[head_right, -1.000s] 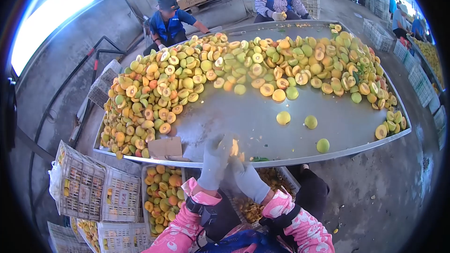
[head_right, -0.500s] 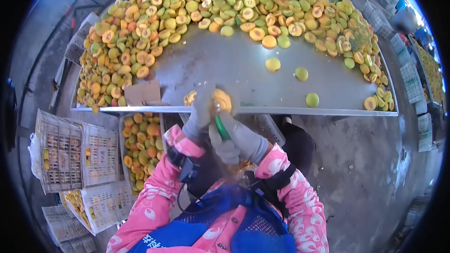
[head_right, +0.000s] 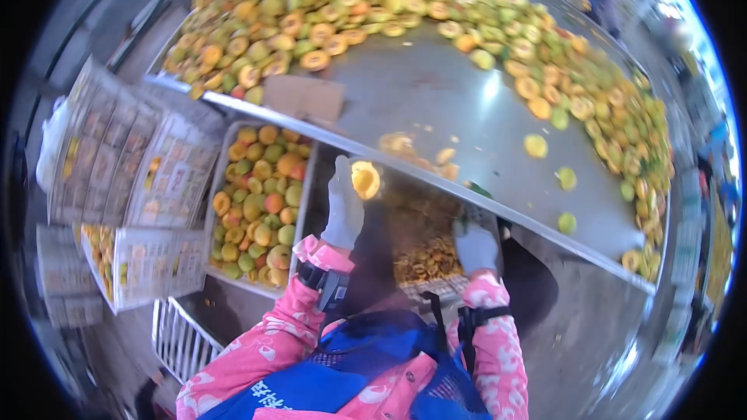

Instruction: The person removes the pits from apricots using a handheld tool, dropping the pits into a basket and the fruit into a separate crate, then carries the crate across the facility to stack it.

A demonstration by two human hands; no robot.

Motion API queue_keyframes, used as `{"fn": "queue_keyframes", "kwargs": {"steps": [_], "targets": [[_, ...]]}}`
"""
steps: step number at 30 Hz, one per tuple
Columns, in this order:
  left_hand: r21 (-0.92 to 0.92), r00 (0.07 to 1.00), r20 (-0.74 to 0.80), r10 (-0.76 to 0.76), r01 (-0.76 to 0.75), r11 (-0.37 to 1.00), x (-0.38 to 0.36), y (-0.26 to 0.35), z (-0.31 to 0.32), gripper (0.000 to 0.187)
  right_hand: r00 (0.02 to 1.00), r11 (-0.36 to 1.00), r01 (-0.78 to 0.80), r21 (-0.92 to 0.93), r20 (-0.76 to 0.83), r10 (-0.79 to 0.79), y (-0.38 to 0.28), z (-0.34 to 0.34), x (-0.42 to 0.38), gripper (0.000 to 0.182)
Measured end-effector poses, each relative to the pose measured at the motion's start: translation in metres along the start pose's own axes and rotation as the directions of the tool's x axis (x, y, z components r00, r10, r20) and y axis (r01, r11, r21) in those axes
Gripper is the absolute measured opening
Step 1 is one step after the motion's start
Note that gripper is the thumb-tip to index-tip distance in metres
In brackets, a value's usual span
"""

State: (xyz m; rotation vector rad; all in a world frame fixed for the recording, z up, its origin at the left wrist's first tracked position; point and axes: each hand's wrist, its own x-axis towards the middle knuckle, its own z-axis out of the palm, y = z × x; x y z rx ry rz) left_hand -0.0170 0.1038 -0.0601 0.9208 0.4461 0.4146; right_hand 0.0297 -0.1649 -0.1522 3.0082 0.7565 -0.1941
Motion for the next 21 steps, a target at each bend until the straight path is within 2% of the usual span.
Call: {"fn": "queue_keyframes", "kwargs": {"steps": [1, 2, 3, 5, 7, 8, 10, 11, 12, 13, 14, 16, 17, 19, 20, 21], "targets": [[0.111, 0.998, -0.029, 0.059, -0.055, 0.992, 0.002, -0.004, -0.033, 0.043, 0.984, 0.974, -0.175, 0.143, -0.005, 0.178, -0.001, -0.002, 0.007, 0.041], [0.224, 0.993, -0.039, 0.107, -0.096, 0.970, 0.007, -0.011, -0.070, 0.042, 0.982, 0.980, -0.155, 0.128, -0.086, 0.166, -0.006, -0.014, 0.005, 0.042], [0.509, 0.948, -0.008, 0.319, -0.271, 0.817, 0.006, -0.007, -0.095, 0.039, 0.979, 0.989, -0.070, 0.128, -0.182, 0.093, -0.001, 0.000, 0.009, 0.041], [0.522, 0.962, -0.050, 0.268, -0.204, 0.828, 0.019, -0.007, -0.161, 0.034, 0.962, 0.994, 0.030, 0.108, -0.274, 0.000, -0.001, 0.011, 0.006, 0.041], [0.599, 0.975, -0.100, 0.198, -0.100, 0.794, 0.038, 0.003, -0.212, 0.034, 0.997, 0.959, -0.065, 0.277, -0.030, 0.076, -0.011, 0.003, -0.006, 0.040], [0.665, 0.980, -0.129, 0.153, -0.029, 0.746, 0.051, 0.013, -0.230, 0.035, 0.998, 0.946, -0.055, 0.319, 0.024, 0.050, -0.012, 0.008, -0.012, 0.039], [0.776, 0.874, -0.406, 0.265, 0.177, 0.606, 0.087, 0.022, -0.253, 0.041, 0.997, 0.935, -0.040, 0.352, 0.077, 0.014, -0.018, 0.010, -0.019, 0.038], [0.770, 0.869, -0.417, 0.265, 0.182, 0.612, 0.103, 0.026, -0.259, 0.041, 0.986, 0.928, -0.114, 0.355, 0.153, 0.063, -0.025, 0.007, -0.024, 0.036], [0.900, 0.814, -0.318, 0.485, 0.100, 0.423, 0.116, 0.036, -0.260, 0.042, 0.967, 0.917, -0.190, 0.351, 0.229, 0.113, -0.031, 0.004, -0.028, 0.034], [0.979, 0.731, -0.171, 0.661, 0.050, 0.198, 0.128, 0.043, -0.259, 0.044, 0.967, 0.921, -0.184, 0.343, 0.230, 0.108, -0.033, 0.004, -0.032, 0.034], [0.977, 0.728, -0.184, 0.661, 0.059, 0.207, 0.140, 0.048, -0.256, 0.044, 0.968, 0.913, -0.180, 0.366, 0.229, 0.099, -0.034, 0.005, -0.034, 0.034], [0.990, 0.635, -0.104, 0.766, -0.005, 0.138, 0.152, 0.053, -0.251, 0.043, 0.967, 0.909, -0.168, 0.381, 0.242, 0.077, -0.034, 0.009, -0.038, 0.033], [0.989, 0.633, -0.120, 0.765, 0.013, 0.145, 0.151, 0.054, -0.249, 0.043, 0.970, 0.911, -0.153, 0.383, 0.233, 0.065, -0.034, 0.012, -0.039, 0.032], [1.000, 0.656, 0.019, 0.755, -0.018, -0.010, 0.142, 0.062, -0.247, 0.044, 0.970, 0.899, -0.137, 0.416, 0.240, 0.037, -0.031, 0.019, -0.042, 0.031], [1.000, 0.653, 0.009, 0.758, -0.001, -0.011, 0.141, 0.065, -0.255, 0.044, 0.969, 0.900, -0.124, 0.417, 0.245, 0.020, -0.031, 0.025, -0.041, 0.031], [0.994, 0.624, 0.061, 0.779, 0.034, -0.105, 0.138, 0.067, -0.264, 0.045, 0.977, 0.919, -0.098, 0.381, 0.214, 0.015, -0.030, 0.029, -0.043, 0.030]]}}
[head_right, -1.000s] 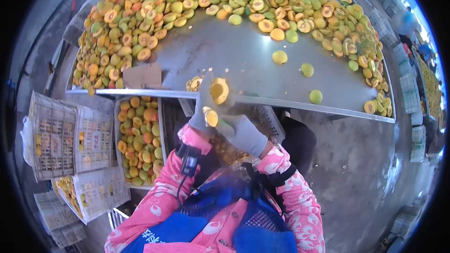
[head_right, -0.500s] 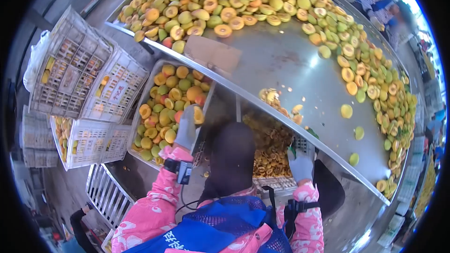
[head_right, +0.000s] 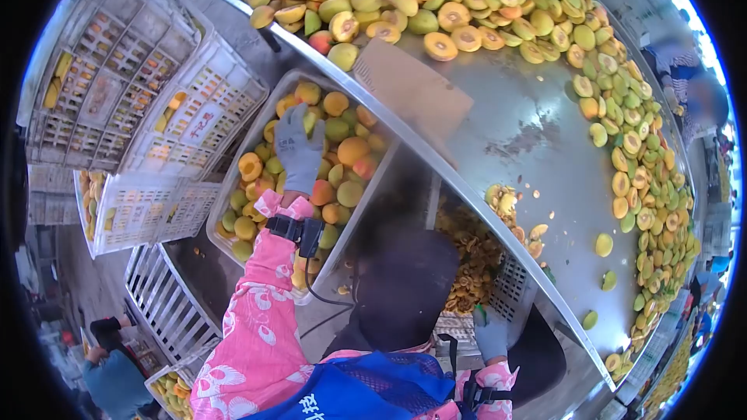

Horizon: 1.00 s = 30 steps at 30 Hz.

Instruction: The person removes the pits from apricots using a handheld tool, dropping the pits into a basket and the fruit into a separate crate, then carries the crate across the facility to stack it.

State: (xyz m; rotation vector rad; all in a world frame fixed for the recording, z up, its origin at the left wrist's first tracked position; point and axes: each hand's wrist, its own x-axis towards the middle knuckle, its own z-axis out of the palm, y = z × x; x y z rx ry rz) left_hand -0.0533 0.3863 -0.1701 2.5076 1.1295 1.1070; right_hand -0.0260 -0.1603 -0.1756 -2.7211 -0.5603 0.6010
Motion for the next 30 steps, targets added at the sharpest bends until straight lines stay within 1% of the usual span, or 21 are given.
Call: {"fn": "queue_keyframes", "kwargs": {"steps": [1, 2, 3, 4, 5, 6, 9, 11, 13, 14, 15, 17, 19, 20, 21, 22, 24, 26, 28, 29, 30], "targets": [[0.083, 0.998, -0.033, 0.053, -0.050, 0.995, -0.002, -0.010, -0.002, 0.047, 0.999, 0.999, 0.014, -0.046, -0.029, -0.016, 0.003, 0.004, 0.000, 0.030], [0.186, 0.998, 0.018, -0.063, 0.058, 0.981, -0.005, -0.032, 0.004, 0.052, 1.000, 0.999, 0.015, -0.049, -0.021, -0.016, 0.010, 0.009, 0.002, 0.030], [0.189, 0.997, 0.025, -0.067, 0.061, 0.980, -0.012, -0.051, 0.009, 0.052, 0.998, 0.989, 0.055, -0.140, 0.038, -0.050, 0.019, 0.016, 0.003, 0.028], [0.301, 0.986, 0.123, -0.111, 0.070, 0.951, -0.019, -0.071, 0.013, 0.053, 0.992, 0.969, 0.101, -0.226, 0.101, -0.080, 0.024, 0.020, 0.003, 0.027], [0.408, 0.964, 0.208, -0.162, 0.065, 0.911, -0.028, -0.096, 0.020, 0.055, 0.991, 0.969, 0.104, -0.226, 0.103, -0.082, 0.017, 0.016, 0.003, 0.027], [0.385, 0.963, 0.227, -0.149, 0.052, 0.921, -0.048, -0.139, 0.048, 0.054, 0.993, 0.979, 0.058, -0.197, 0.116, -0.036, 0.001, 0.009, 0.006, 0.026], [0.347, 0.967, 0.228, -0.115, 0.030, 0.937, -0.032, -0.132, 0.028, 0.049, 0.986, 0.991, -0.052, -0.125, 0.148, 0.070, -0.013, 0.004, 0.008, 0.025], [0.275, 0.974, 0.194, -0.116, 0.059, 0.960, -0.018, -0.139, 0.022, 0.045, 0.978, 0.991, -0.099, -0.085, 0.175, 0.113, -0.017, 0.006, 0.006, 0.026], [0.208, 0.992, -0.124, 0.000, 0.026, 0.978, -0.006, -0.136, 0.017, 0.043, 0.999, 0.998, 0.048, -0.028, 0.001, -0.048, -0.021, 0.007, 0.003, 0.029], [0.210, 0.992, -0.061, -0.107, 0.118, 0.971, 0.002, -0.133, 0.007, 0.044, 0.999, 0.999, 0.044, -0.032, 0.001, -0.044, -0.019, 0.006, 0.001, 0.029], [0.207, 0.992, -0.060, -0.109, 0.119, 0.971, 0.003, -0.131, 0.006, 0.044, 0.999, 0.999, 0.047, -0.016, -0.010, -0.048, -0.018, 0.007, 0.000, 0.028], [0.261, 0.994, -0.107, -0.015, 0.042, 0.964, 0.003, -0.126, 0.002, 0.053, 0.998, 0.999, 0.048, 0.007, -0.029, -0.048, -0.016, 0.006, 0.002, 0.027], [0.440, 0.985, 0.174, -0.009, -0.069, 0.895, -0.031, -0.132, 0.033, 0.065, 0.999, 0.999, -0.011, -0.037, 0.049, 0.013, -0.015, 0.003, 0.002, 0.027], [0.440, 0.927, 0.359, -0.104, -0.070, 0.895, -0.050, -0.130, 0.037, 0.074, 0.999, 0.999, -0.035, -0.027, 0.024, 0.036, -0.027, -0.003, 0.004, 0.027], [0.433, 0.938, 0.346, -0.039, -0.123, 0.893, -0.050, -0.156, 0.056, 0.077, 0.997, 0.997, 0.054, -0.049, 0.052, -0.051, -0.046, -0.014, 0.012, 0.027], [0.414, 0.902, 0.401, -0.163, -0.019, 0.910, -0.039, -0.143, 0.051, 0.072, 0.988, 0.988, 0.134, -0.076, 0.086, -0.127, -0.056, -0.024, 0.007, 0.028], [0.456, 0.778, 0.538, -0.325, 0.055, 0.888, -0.010, -0.118, 0.036, 0.070, 0.999, 0.999, 0.025, -0.028, 0.021, -0.024, -0.043, -0.011, 0.003, 0.029], [0.409, 0.822, 0.503, -0.266, 0.045, 0.911, 0.004, -0.097, 0.025, 0.062, 0.998, 0.994, -0.059, 0.094, 0.001, 0.059, -0.048, -0.015, 0.005, 0.031], [0.397, 0.857, 0.462, -0.229, 0.031, 0.917, 0.016, -0.082, 0.010, 0.055, 0.997, 0.979, -0.047, 0.200, -0.054, 0.059, -0.050, -0.025, 0.004, 0.031], [0.370, 0.909, 0.415, -0.029, -0.140, 0.918, 0.017, -0.073, 0.007, 0.047, 0.995, 0.961, -0.036, 0.276, -0.079, 0.060, -0.049, -0.029, 0.000, 0.031], [0.350, 0.916, 0.362, 0.172, -0.305, 0.886, 0.017, -0.059, 0.006, 0.040, 0.993, 0.961, -0.031, 0.274, -0.097, 0.060, -0.050, -0.035, -0.002, 0.031]]}}
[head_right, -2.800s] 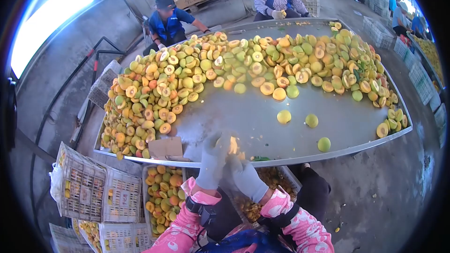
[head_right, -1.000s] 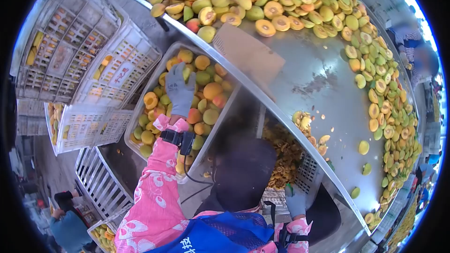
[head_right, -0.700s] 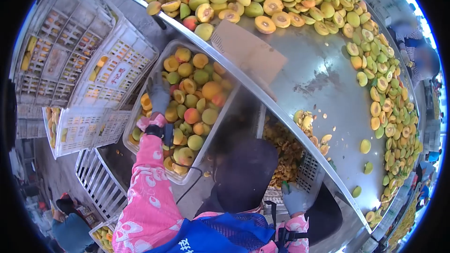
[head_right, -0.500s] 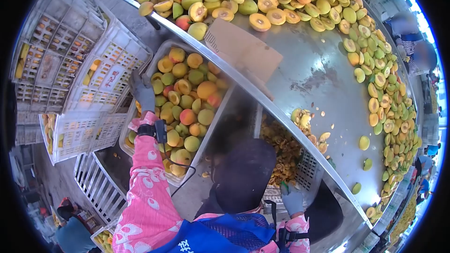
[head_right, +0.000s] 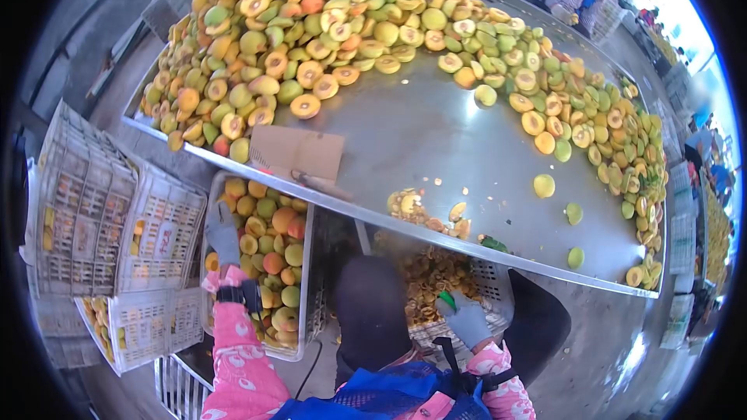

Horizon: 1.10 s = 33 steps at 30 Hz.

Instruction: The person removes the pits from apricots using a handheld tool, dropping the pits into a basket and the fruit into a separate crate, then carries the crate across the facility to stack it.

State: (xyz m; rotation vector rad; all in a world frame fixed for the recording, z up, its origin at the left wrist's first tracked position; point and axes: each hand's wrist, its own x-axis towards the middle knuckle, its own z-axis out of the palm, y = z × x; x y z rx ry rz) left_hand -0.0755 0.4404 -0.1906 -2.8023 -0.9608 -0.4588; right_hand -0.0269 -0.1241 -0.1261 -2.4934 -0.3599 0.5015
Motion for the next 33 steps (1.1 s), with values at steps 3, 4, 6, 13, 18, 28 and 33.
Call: {"fn": "queue_keyframes", "kwargs": {"steps": [3, 4, 6, 13, 18, 28, 33], "targets": [[-0.398, 0.930, -0.361, 0.073, -0.225, 0.889, 0.031, 0.106, -0.105, 0.033, 0.995, 0.995, 0.081, 0.056, -0.053, -0.078, 0.012, -0.002, -0.003, 0.030], [-0.404, 0.929, -0.353, 0.114, -0.261, 0.877, 0.047, 0.135, -0.126, 0.030, 0.995, 0.995, 0.080, 0.062, -0.060, -0.076, 0.011, -0.007, -0.005, 0.030], [-0.458, 0.877, -0.469, 0.105, -0.343, 0.820, 0.092, 0.180, -0.113, 0.031, 0.995, 0.995, 0.096, -0.003, -0.032, -0.096, 0.004, -0.016, -0.006, 0.030], [0.006, 0.941, 0.328, -0.086, 0.089, 0.996, 0.212, 0.263, -0.043, 0.060, 0.990, 0.983, -0.020, 0.183, -0.136, 0.045, 0.006, -0.030, -0.026, 0.027], [-0.296, 0.955, 0.072, 0.287, -0.254, 0.921, 0.167, 0.327, -0.057, 0.056, 0.987, 0.893, 0.063, 0.445, -0.163, 0.011, -0.009, -0.052, -0.011, 0.017], [-0.924, 0.704, 0.180, 0.687, 0.360, -0.126, -0.025, 0.426, -0.185, 0.032, 0.906, 0.809, 0.260, 0.528, -0.424, -0.015, -0.070, -0.123, 0.015, 0.020], [-0.461, 0.479, 0.392, 0.785, 0.841, -0.283, -0.063, 0.428, -0.253, 0.041, 0.820, 0.782, 0.386, 0.489, -0.571, -0.047, -0.071, -0.122, 0.004, 0.021]]}}
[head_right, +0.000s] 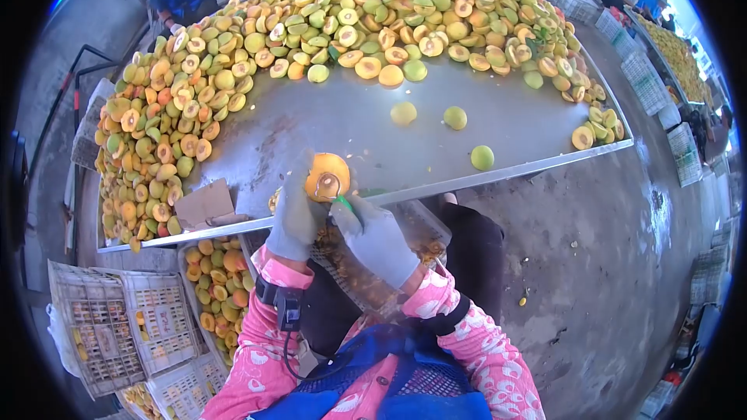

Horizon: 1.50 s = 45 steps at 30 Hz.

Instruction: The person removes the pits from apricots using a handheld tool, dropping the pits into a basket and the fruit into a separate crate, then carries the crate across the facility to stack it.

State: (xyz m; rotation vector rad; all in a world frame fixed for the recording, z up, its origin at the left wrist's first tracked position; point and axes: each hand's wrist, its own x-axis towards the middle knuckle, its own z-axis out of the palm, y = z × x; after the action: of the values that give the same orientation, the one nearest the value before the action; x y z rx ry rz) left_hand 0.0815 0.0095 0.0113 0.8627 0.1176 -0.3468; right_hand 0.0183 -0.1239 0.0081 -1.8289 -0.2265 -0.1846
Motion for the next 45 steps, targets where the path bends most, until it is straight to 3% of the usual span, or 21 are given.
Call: {"fn": "queue_keyframes", "kwargs": {"steps": [1, 2, 4, 6, 7, 10, 13, 14, 16, 19, 21, 22, 24, 29, 32, 34, 35, 38, 40, 41, 45], "targets": [[0.004, 1.000, 0.003, 0.004, -0.004, 1.000, -0.001, -0.005, 0.000, 0.041, 0.998, 1.000, 0.005, 0.025, -0.061, -0.003, -0.002, 0.002, -0.003, 0.021], [0.277, 0.983, -0.022, 0.185, -0.171, 0.945, -0.002, -0.011, -0.001, 0.045, 0.998, 1.000, 0.011, 0.027, -0.062, -0.010, -0.005, 0.002, -0.005, 0.021], [0.532, 0.932, 0.002, 0.362, -0.307, 0.789, -0.014, -0.006, 0.013, 0.048, 0.996, 0.997, -0.043, 0.060, -0.070, 0.047, -0.012, 0.002, -0.008, 0.021], [0.234, 0.984, -0.029, 0.178, -0.166, 0.958, -0.029, 0.003, 0.026, 0.049, 0.994, 0.991, -0.092, 0.096, -0.051, 0.097, -0.020, 0.002, -0.011, 0.021], [0.234, 0.983, -0.029, 0.180, -0.168, 0.958, -0.030, 0.001, 0.025, 0.049, 0.988, 0.981, -0.145, 0.129, -0.031, 0.150, -0.022, 0.002, -0.012, 0.021], [0.566, 0.938, 0.046, 0.343, -0.308, 0.765, -0.030, -0.004, 0.022, 0.049, 0.986, 0.955, -0.167, 0.246, 0.012, 0.169, -0.009, 0.010, -0.013, 0.022], [0.483, 0.928, 0.006, 0.374, -0.330, 0.811, -0.036, -0.001, 0.034, 0.033, 0.967, 0.914, -0.252, 0.319, 0.038, 0.254, -0.009, 0.008, -0.010, 0.024], [0.359, 0.938, -0.029, 0.346, -0.313, 0.879, -0.038, 0.003, 0.040, 0.032, 0.968, 0.916, -0.248, 0.316, 0.036, 0.250, -0.009, 0.005, -0.008, 0.024], [0.230, 0.948, -0.053, 0.315, -0.296, 0.927, -0.037, 0.010, 0.041, 0.031, 0.996, 0.984, -0.077, 0.159, 0.059, 0.068, -0.006, -0.002, -0.003, 0.029], [0.230, 0.971, 0.107, 0.214, -0.233, 0.945, -0.036, 0.025, 0.028, 0.044, 0.966, 0.955, -0.223, 0.196, 0.173, 0.191, -0.003, -0.010, 0.002, 0.031], [0.748, 0.909, 0.251, 0.334, -0.400, 0.529, -0.038, 0.032, 0.029, 0.039, 0.987, 0.983, -0.123, 0.138, 0.125, 0.105, 0.004, 0.000, 0.001, 0.031], [0.748, 0.905, 0.256, 0.339, -0.408, 0.524, -0.035, 0.028, 0.027, 0.039, 0.997, 0.997, -0.013, 0.070, 0.077, 0.007, 0.006, 0.003, 0.002, 0.032], [0.619, 0.909, 0.149, 0.388, -0.392, 0.681, -0.031, 0.013, 0.021, 0.036, 0.998, 0.997, -0.028, 0.074, 0.059, 0.023, 0.007, 0.008, -0.001, 0.032], [0.658, 0.805, 0.079, 0.589, -0.485, 0.575, -0.036, 0.008, 0.038, 0.034, 0.998, 0.983, -0.067, 0.170, 0.010, 0.066, -0.011, 0.013, 0.000, 0.031], [0.780, 0.802, 0.078, 0.593, -0.420, 0.465, -0.040, 0.015, 0.046, 0.034, 0.996, 0.979, -0.089, 0.182, 0.022, 0.087, -0.013, 0.018, 0.002, 0.030], [0.488, 0.826, -0.179, 0.534, -0.397, 0.778, -0.040, 0.015, 0.054, 0.035, 0.988, 0.963, -0.151, 0.224, 0.049, 0.144, -0.014, 0.022, 0.003, 0.031], [0.486, 0.822, -0.182, 0.539, -0.402, 0.776, -0.040, 0.015, 0.053, 0.035, 0.989, 0.964, -0.147, 0.222, 0.055, 0.139, -0.016, 0.020, 0.008, 0.031], [0.463, 0.762, -0.167, 0.626, -0.500, 0.732, -0.038, 0.014, 0.041, 0.036, 0.990, 0.976, -0.063, 0.210, 0.135, 0.035, -0.017, 0.020, 0.018, 0.032], [0.625, 0.777, 0.031, 0.629, -0.506, 0.594, -0.032, 0.020, 0.026, 0.036, 0.989, 0.990, -0.001, 0.140, 0.147, -0.020, -0.007, 0.019, 0.024, 0.033], [0.628, 0.771, 0.031, 0.635, -0.510, 0.588, -0.028, 0.024, 0.020, 0.036, 0.974, 0.984, -0.059, 0.166, 0.227, 0.020, -0.001, 0.016, 0.031, 0.035], [0.640, 0.872, 0.199, 0.448, -0.461, 0.614, -0.018, 0.057, 0.010, 0.038, 0.939, 0.989, -0.131, 0.069, 0.329, 0.102, 0.004, 0.010, 0.045, 0.039]]}}
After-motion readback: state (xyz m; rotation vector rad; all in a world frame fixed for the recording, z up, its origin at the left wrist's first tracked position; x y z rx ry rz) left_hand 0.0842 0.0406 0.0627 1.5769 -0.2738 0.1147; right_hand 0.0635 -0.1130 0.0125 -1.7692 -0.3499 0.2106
